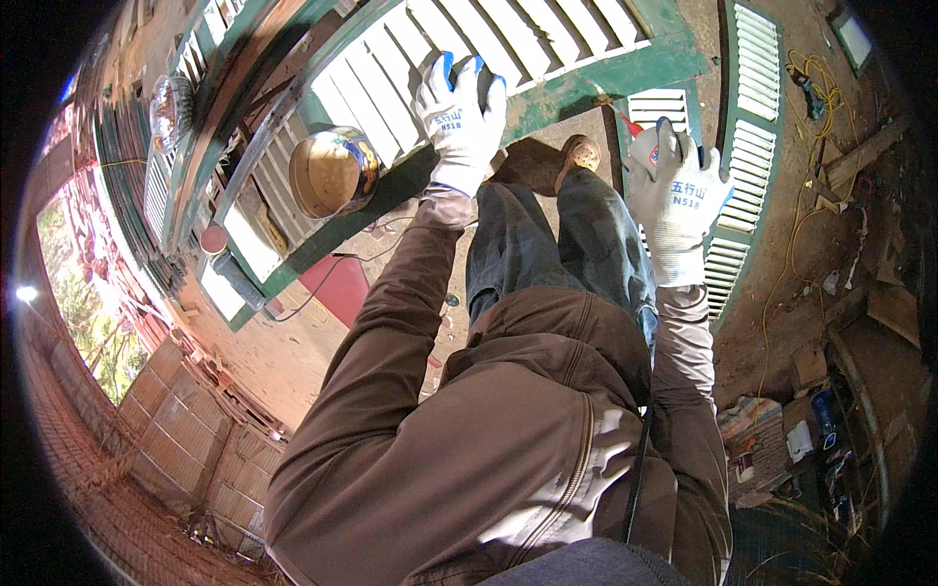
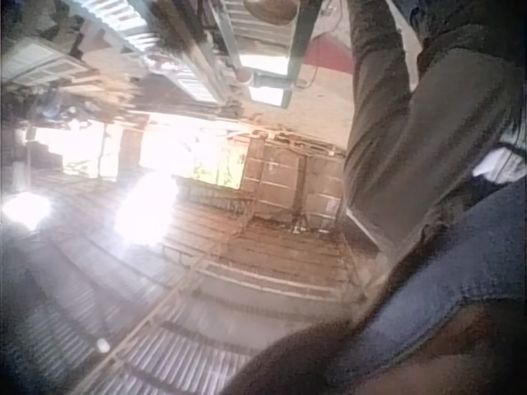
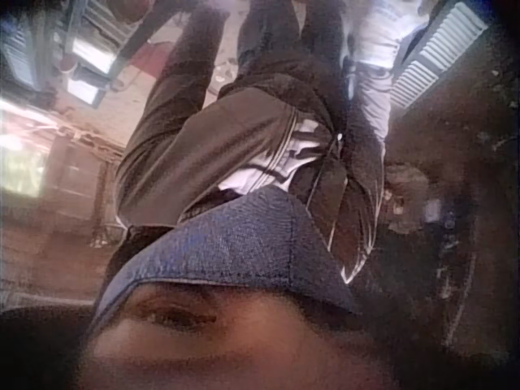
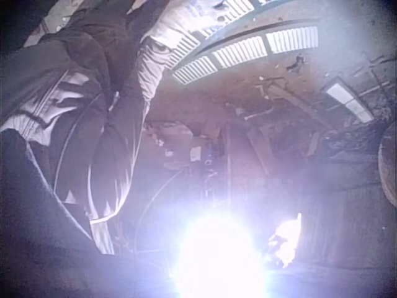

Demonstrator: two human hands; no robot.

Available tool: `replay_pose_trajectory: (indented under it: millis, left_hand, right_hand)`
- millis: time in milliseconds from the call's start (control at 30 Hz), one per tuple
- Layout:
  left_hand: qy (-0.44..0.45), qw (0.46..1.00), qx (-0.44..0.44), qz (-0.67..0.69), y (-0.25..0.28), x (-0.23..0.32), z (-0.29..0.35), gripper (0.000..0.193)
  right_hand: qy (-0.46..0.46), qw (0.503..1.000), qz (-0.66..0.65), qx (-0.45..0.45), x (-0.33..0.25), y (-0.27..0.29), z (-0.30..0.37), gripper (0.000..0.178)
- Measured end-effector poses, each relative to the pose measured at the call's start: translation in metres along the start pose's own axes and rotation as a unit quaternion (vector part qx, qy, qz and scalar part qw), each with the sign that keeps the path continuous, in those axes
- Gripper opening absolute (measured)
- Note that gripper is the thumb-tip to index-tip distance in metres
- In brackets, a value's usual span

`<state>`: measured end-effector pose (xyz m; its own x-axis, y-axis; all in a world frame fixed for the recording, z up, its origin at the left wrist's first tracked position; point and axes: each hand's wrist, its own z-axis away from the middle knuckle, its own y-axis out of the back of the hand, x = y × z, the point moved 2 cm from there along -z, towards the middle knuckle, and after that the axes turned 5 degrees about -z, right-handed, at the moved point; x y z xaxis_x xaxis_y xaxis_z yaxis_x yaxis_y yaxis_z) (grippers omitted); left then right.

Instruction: The person sands a green wooden slatted panel using a yellow sanding block, then uses a power sander to smooth the surface. The person flips the panel and continues sanding different sections while wearing gloves.

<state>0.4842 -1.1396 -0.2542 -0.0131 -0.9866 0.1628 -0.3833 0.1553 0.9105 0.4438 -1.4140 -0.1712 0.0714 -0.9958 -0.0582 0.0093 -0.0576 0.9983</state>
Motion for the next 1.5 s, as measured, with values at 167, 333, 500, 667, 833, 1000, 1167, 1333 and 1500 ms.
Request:
replay_pose_trajectory:
  millis: [167, 333, 500, 667, 833, 1000, 1167, 1333, 1500]
  left_hand:
    - [0.012, 1.0, -0.008, 0.003, 0.0, 0.001, -0.002, 0.042]
    - [0.007, 1.0, 0.0, 0.006, 0.0, 0.001, -0.001, 0.041]
    - [0.005, 1.0, -0.003, 0.006, 0.0, 0.001, -0.002, 0.041]
    - [0.008, 1.0, -0.009, 0.0, 0.001, 0.001, -0.002, 0.042]
    - [0.008, 1.0, -0.01, 0.002, 0.0, 0.001, -0.002, 0.042]
    - [0.006, 1.0, -0.012, -0.002, 0.001, 0.001, -0.002, 0.042]
    - [0.012, 1.0, -0.022, -0.005, 0.0, 0.0, -0.002, 0.042]
    - [0.011, 1.0, -0.018, -0.003, 0.002, 0.002, -0.003, 0.042]
    - [0.008, 1.0, -0.014, 0.01, 0.001, 0.003, -0.004, 0.042]
  right_hand:
    - [0.002, 1.0, 0.01, 0.013, 0.01, -0.002, 0.001, 0.067]
    - [0.027, 0.999, 0.01, 0.014, 0.005, 0.001, 0.002, 0.065]
    - [-0.005, 1.0, -0.024, -0.013, 0.007, -0.004, 0.004, 0.067]
    - [-0.036, 0.999, -0.022, -0.021, 0.014, -0.005, 0.003, 0.069]
    - [-0.013, 0.999, -0.018, -0.023, 0.011, -0.002, 0.005, 0.07]
    - [-0.006, 1.0, -0.023, -0.002, 0.012, -0.007, 0.007, 0.068]
    - [-0.011, 0.999, -0.033, 0.0, 0.011, -0.005, 0.004, 0.068]
    - [-0.013, 0.999, -0.04, -0.004, 0.016, -0.006, 0.004, 0.066]
    - [0.008, 0.999, -0.031, 0.025, 0.015, -0.006, 0.005, 0.068]
